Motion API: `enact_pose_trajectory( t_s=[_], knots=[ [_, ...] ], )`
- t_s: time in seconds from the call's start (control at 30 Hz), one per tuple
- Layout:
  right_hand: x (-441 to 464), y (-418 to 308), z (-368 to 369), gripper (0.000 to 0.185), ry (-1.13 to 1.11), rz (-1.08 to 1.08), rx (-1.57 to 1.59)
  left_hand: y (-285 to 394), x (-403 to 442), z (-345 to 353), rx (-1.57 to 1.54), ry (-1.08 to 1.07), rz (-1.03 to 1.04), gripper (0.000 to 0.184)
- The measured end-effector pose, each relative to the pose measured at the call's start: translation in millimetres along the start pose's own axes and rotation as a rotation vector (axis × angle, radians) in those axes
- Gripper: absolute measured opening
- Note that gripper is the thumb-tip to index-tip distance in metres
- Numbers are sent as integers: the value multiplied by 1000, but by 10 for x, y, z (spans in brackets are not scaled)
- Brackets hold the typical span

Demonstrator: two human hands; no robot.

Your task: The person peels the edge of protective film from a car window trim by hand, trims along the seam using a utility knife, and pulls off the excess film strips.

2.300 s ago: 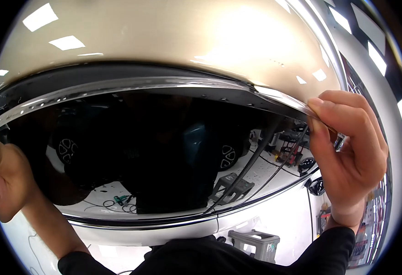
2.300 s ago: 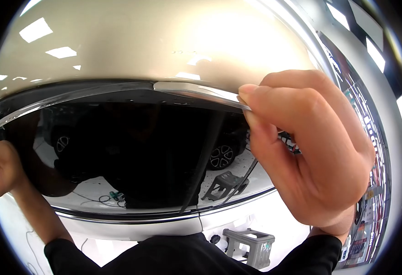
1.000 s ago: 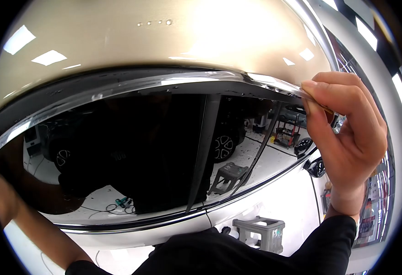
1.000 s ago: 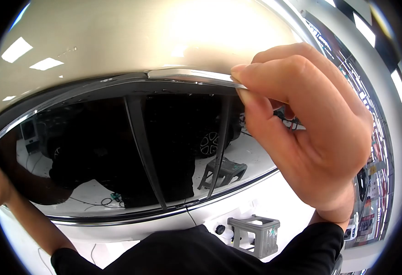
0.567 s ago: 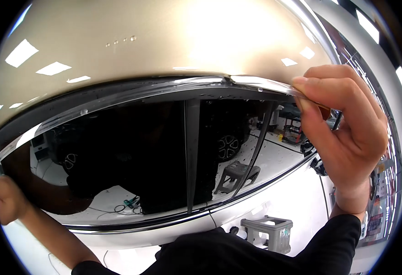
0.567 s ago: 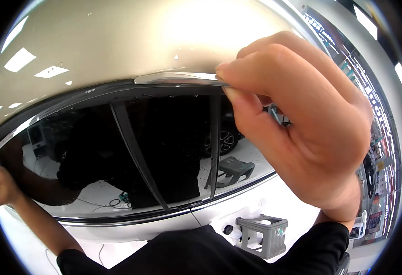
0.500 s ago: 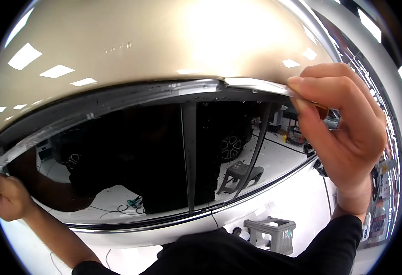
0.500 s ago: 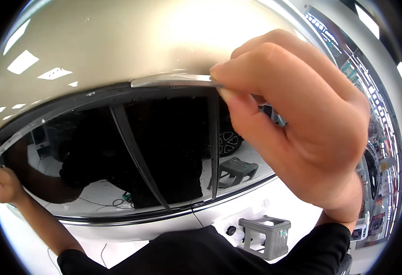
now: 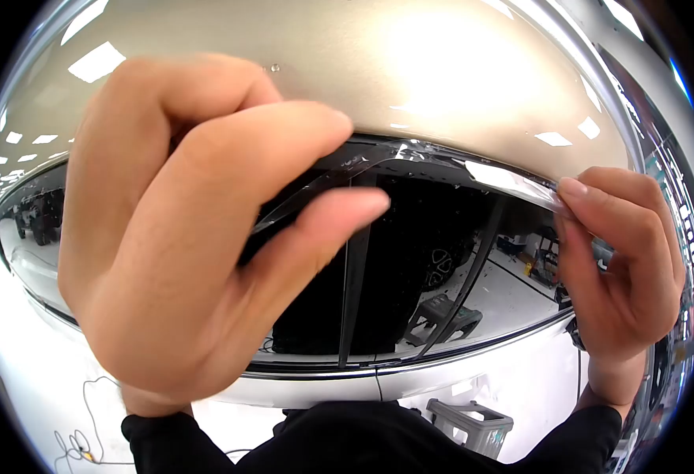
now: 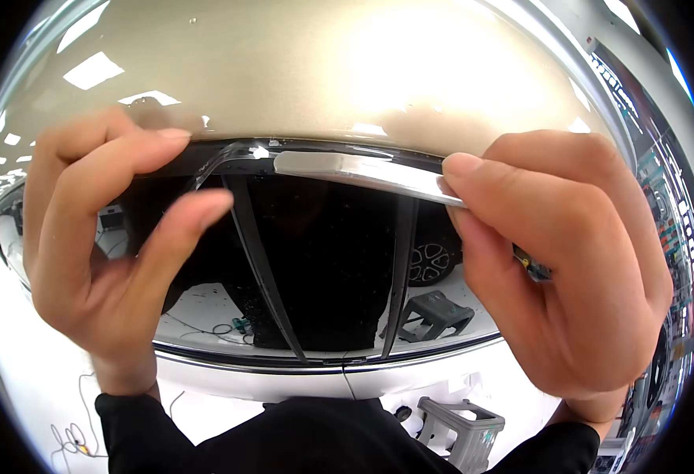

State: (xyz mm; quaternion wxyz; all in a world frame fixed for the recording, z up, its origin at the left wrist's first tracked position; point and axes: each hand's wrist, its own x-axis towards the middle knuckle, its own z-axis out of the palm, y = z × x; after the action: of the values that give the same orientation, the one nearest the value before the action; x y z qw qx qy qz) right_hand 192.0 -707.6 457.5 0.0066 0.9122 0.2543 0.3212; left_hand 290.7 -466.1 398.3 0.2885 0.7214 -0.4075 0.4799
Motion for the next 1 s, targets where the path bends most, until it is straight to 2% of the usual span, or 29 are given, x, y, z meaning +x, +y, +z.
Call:
enact_pose_trajectory(
  t_s=[0.23,0.6,0.8,1.0],
  knots=[
    [-61,-31,8,29,-13,25,-24,7,-20,117,-3,2,82,25],
    [116,124,94,27,-1,-58,116,-105,-111,180,25,77,136,24],
    [62,95,99,28,-11,-25,99,-90,-150,96,194,19,209,26],
    [74,111,132,26,-2,-39,84,-97,-203,104,229,17,221,27]
  ],
)
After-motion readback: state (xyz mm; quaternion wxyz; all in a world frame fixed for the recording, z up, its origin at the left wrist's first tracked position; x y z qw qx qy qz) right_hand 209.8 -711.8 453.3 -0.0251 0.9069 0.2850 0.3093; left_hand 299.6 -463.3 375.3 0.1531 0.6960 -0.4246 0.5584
